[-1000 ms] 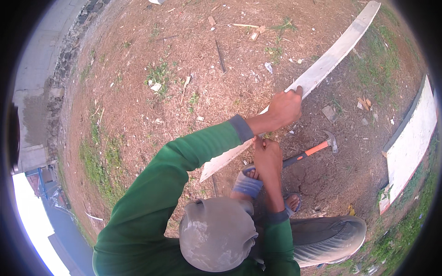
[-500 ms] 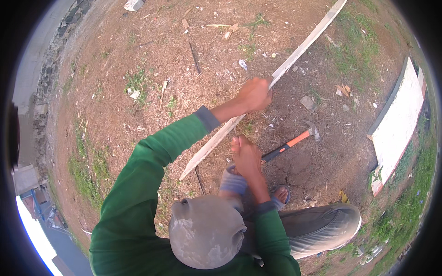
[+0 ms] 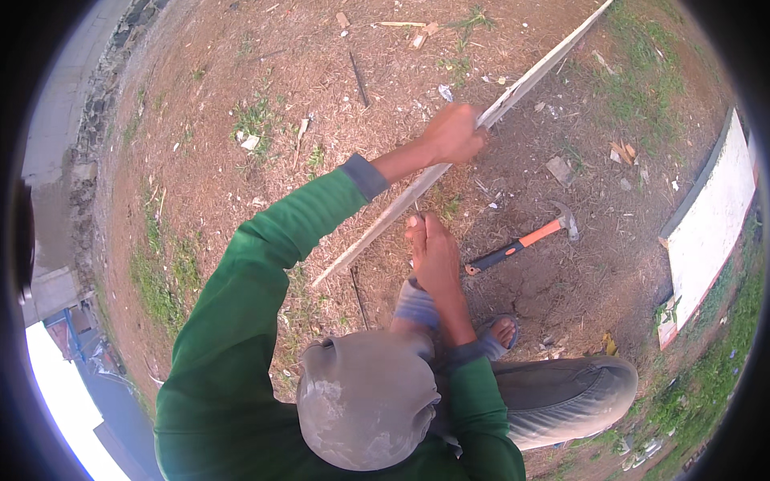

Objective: The person hammers nails into a long wooden plank placed on the ground. They repeatedly pick up nails, position them on the plank, and strike them with a hammer. The plank is flipped and repositioned during the process.

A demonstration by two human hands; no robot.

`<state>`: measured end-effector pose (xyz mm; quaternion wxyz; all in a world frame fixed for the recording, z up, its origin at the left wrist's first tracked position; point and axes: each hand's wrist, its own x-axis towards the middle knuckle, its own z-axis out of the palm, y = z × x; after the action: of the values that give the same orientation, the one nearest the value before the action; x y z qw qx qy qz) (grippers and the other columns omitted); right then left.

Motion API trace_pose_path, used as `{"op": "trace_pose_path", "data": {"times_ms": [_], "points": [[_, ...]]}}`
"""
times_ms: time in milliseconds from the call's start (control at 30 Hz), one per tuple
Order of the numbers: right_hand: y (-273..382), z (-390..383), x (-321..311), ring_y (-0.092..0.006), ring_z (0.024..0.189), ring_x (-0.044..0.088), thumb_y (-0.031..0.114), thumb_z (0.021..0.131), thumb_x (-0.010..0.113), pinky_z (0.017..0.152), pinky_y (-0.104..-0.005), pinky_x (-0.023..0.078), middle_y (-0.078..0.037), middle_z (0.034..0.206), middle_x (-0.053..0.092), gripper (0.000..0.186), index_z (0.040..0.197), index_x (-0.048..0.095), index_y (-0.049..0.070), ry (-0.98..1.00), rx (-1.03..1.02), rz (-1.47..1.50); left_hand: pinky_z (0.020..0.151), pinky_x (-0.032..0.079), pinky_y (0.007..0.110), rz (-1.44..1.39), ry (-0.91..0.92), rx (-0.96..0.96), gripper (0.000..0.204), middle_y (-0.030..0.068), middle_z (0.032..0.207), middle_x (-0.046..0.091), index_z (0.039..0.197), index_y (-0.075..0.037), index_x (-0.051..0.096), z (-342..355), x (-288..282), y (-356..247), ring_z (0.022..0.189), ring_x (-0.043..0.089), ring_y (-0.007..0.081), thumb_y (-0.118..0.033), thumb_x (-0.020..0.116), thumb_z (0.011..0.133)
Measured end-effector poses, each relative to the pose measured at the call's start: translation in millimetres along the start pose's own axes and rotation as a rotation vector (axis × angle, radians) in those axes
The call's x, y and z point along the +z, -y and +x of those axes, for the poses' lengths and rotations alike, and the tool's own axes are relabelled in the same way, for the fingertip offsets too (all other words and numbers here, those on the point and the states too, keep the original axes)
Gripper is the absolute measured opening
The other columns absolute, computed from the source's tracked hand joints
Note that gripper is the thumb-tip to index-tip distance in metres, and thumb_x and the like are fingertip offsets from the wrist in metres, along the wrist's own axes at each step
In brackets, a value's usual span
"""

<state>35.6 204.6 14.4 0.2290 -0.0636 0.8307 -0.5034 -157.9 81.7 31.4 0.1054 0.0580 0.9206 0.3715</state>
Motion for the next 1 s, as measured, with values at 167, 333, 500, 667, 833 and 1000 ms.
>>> {"op": "trace_pose_path", "data": {"times_ms": [167, 333, 500, 667, 833, 1000], "points": [[-44, 4, 32, -0.0413, 0.093, 0.072, 0.035, 0.105, 0.069, 0.084, -0.0529, 0.057, -0.018, 0.108, 0.074, 0.04, 0.126, 0.064, 0.002, -0.119, -0.058, -0.308, 0.085, 0.062, 0.054, -0.038, -0.059, -0.003, 0.03, 0.0354, 0.086, 0.073, 0.102, 0.01, 0.074, 5, -15, 19, 0.084, 0.077, 0.0464, -0.016, 0.066, 0.089], [-73, 11, 60, -0.0422, 0.096, 0.072, 0.032, 0.104, 0.069, 0.087, -0.0532, 0.057, -0.023, 0.105, 0.075, 0.035, 0.118, 0.069, 0.0, -0.009, 0.054, -0.184, 0.088, 0.062, 0.053, -0.017, -0.026, -0.005, 0.035, 0.0358, 0.092, 0.074, 0.107, 0.012, 0.074, 8, -25, 30, 0.089, 0.077, 0.0487, -0.019, 0.068, 0.09], [-75, 31, 62, -0.035, 0.086, 0.073, 0.032, 0.107, 0.066, 0.077, -0.0456, 0.057, -0.02, 0.095, 0.076, 0.034, 0.108, 0.072, -0.002, 0.072, 0.264, 0.05, 0.092, 0.061, 0.053, -0.007, -0.041, -0.022, 0.041, 0.0368, 0.096, 0.074, 0.116, 0.013, 0.071, 8, -25, 28, 0.094, 0.076, 0.0486, -0.019, 0.069, 0.091], [-63, 48, 46, -0.0157, 0.063, 0.068, 0.03, 0.109, 0.066, 0.052, -0.0308, 0.053, -0.01, 0.083, 0.074, 0.032, 0.101, 0.072, 0.0, 0.158, 0.321, 0.08, 0.092, 0.061, 0.051, -0.009, -0.042, -0.044, 0.044, 0.0365, 0.102, 0.074, 0.12, 0.01, 0.072, 12, -27, 34, 0.097, 0.076, 0.0462, -0.023, 0.072, 0.091], [-47, 58, 40, -0.0205, 0.055, 0.071, 0.032, 0.108, 0.065, 0.048, -0.0347, 0.054, -0.015, 0.081, 0.078, 0.036, 0.106, 0.072, -0.003, 0.224, 0.563, 0.198, 0.091, 0.06, 0.047, -0.025, -0.016, -0.091, 0.044, 0.0317, 0.104, 0.077, 0.122, 0.005, 0.075, 19, -41, 58, 0.098, 0.077, 0.0414, -0.029, 0.075, 0.094], [-37, 69, 33, -0.0245, 0.057, 0.075, 0.032, 0.108, 0.066, 0.044, -0.0322, 0.058, -0.017, 0.082, 0.078, 0.037, 0.104, 0.071, -0.004, 0.303, 0.62, 0.246, 0.087, 0.058, 0.043, -0.05, 0.022, -0.157, 0.049, 0.0229, 0.1, 0.079, 0.122, 0.002, 0.077, 25, -54, 81, 0.091, 0.076, 0.0302, -0.037, 0.08, 0.093]]}}
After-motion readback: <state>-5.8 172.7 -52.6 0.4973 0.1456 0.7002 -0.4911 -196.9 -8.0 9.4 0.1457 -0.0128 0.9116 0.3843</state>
